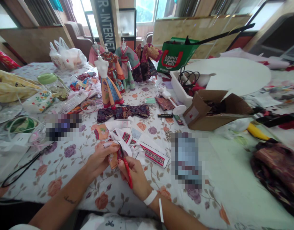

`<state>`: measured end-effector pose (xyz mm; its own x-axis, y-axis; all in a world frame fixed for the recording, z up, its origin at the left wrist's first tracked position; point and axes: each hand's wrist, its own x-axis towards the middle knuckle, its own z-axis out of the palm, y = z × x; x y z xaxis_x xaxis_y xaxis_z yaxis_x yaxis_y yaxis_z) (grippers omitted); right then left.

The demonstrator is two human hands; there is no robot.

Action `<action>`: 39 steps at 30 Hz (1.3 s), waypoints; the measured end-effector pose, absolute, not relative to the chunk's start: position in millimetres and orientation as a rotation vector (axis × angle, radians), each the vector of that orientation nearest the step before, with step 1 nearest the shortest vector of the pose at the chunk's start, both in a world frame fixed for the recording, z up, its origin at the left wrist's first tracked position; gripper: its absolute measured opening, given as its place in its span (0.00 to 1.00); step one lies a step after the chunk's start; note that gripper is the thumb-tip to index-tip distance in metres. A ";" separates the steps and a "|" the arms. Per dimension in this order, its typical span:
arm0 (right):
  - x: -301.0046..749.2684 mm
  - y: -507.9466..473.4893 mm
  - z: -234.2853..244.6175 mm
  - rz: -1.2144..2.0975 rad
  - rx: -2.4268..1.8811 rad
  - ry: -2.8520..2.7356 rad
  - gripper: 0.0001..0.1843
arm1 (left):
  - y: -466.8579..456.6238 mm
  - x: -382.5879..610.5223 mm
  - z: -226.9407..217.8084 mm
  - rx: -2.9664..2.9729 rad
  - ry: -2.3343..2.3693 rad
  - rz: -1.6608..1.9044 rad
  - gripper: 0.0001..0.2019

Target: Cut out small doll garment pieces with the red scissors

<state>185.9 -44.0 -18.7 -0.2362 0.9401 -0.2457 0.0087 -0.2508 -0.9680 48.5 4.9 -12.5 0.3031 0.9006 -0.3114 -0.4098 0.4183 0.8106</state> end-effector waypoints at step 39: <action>184.4 -41.9 -21.8 1.595 -1.303 -1.074 0.29 | 14.6 46.2 -12.4 0.387 0.972 1.013 0.13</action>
